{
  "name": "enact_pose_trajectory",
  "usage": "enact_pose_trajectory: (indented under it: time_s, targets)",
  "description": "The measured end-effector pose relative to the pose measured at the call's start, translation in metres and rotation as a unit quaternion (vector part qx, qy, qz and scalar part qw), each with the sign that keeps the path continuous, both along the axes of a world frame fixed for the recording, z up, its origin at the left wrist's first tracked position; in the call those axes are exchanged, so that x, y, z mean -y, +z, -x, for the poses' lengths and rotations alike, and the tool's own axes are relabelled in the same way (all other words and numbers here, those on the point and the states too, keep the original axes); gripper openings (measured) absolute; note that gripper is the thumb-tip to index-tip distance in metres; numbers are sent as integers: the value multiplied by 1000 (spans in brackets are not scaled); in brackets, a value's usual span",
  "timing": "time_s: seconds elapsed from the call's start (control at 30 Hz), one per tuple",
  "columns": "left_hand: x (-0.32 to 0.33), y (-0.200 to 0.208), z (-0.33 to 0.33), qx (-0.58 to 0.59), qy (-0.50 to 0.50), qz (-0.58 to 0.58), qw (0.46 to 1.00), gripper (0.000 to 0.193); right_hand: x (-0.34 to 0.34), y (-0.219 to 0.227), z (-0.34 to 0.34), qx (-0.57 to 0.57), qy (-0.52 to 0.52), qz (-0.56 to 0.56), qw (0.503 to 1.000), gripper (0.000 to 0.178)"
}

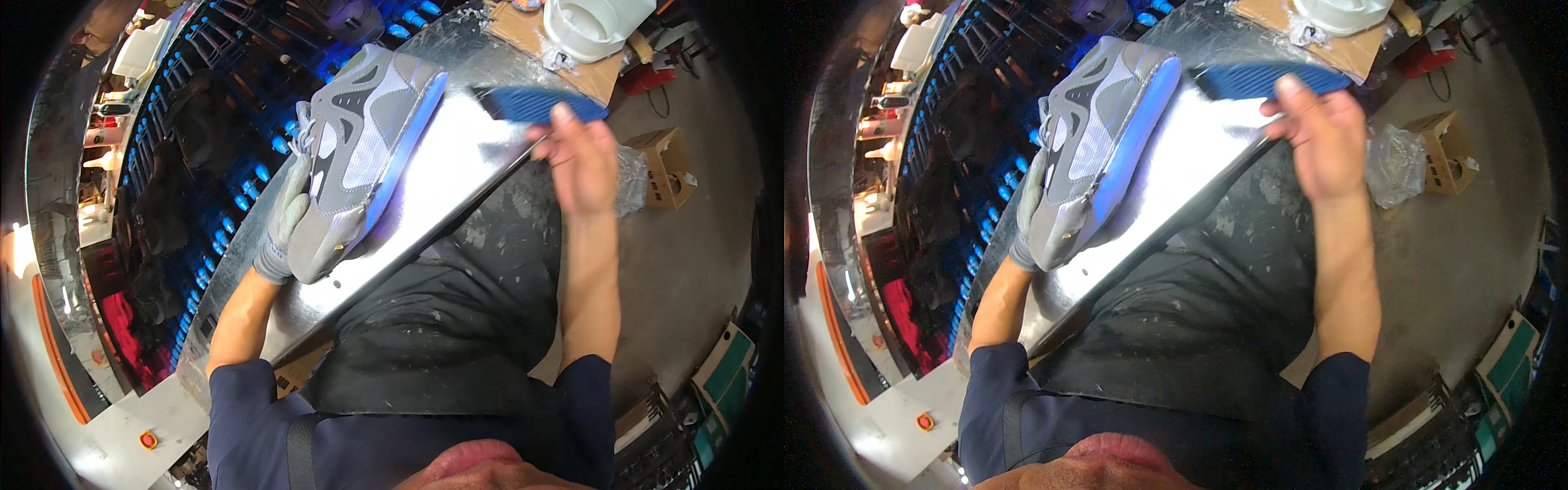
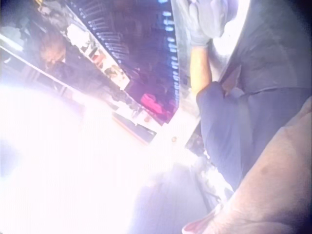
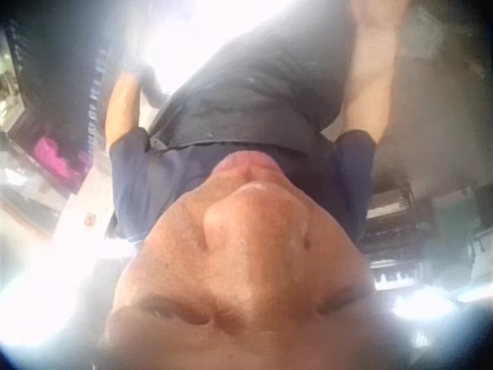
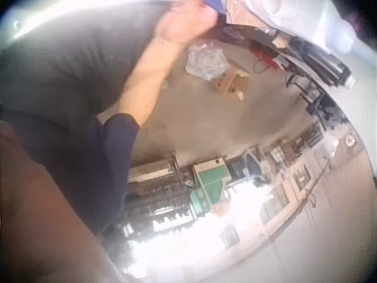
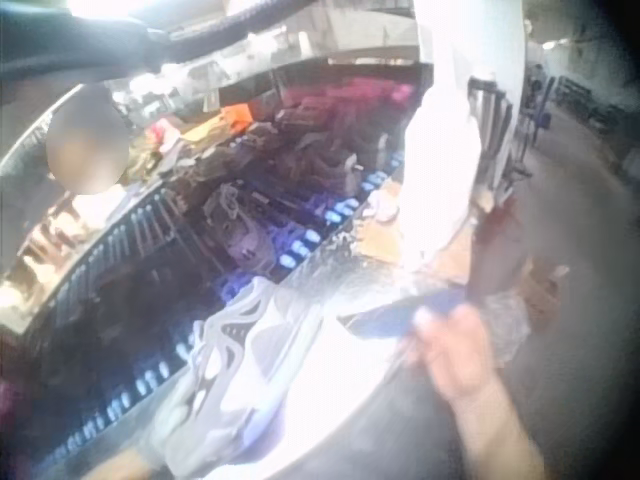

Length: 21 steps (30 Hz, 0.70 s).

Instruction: The person scrubs a gray sneaker with a blue brush, repeatedly applying a white cleaning solution from a squeeze bottle to the upper and sides. They rotate the shoe to access different areas and continue scrubbing throughout the clip.

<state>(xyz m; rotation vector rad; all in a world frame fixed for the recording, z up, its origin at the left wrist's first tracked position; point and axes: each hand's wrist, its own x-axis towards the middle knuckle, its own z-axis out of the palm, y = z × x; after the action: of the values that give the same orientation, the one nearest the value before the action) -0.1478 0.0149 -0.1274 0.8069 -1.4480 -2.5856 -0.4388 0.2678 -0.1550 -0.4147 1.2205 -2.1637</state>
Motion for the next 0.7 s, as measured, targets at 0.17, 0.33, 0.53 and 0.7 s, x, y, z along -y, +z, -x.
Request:
enact_pose_trajectory:
  time_s: [0.17, 0.33, 0.53, 0.7]
  targets:
    - [-8, 4, 12, 13, 38, -187, 982, 69, 20, 9, -88, -111, 6, 0, 994, 18]
    - [-17, 12, 19, 45, 15, -104, 993, 67, 22, 7, -94, -336, -27, -30, 941, 21]
    - [-15, 16, 18, 31, -3, -47, 998, 66, 27, 23, -86, -439, -69, -41, 895, 22]
    - [-11, 14, 19, 30, -8, -38, 999, 67, 30, 28, -85, -437, -88, -63, 893, 21]
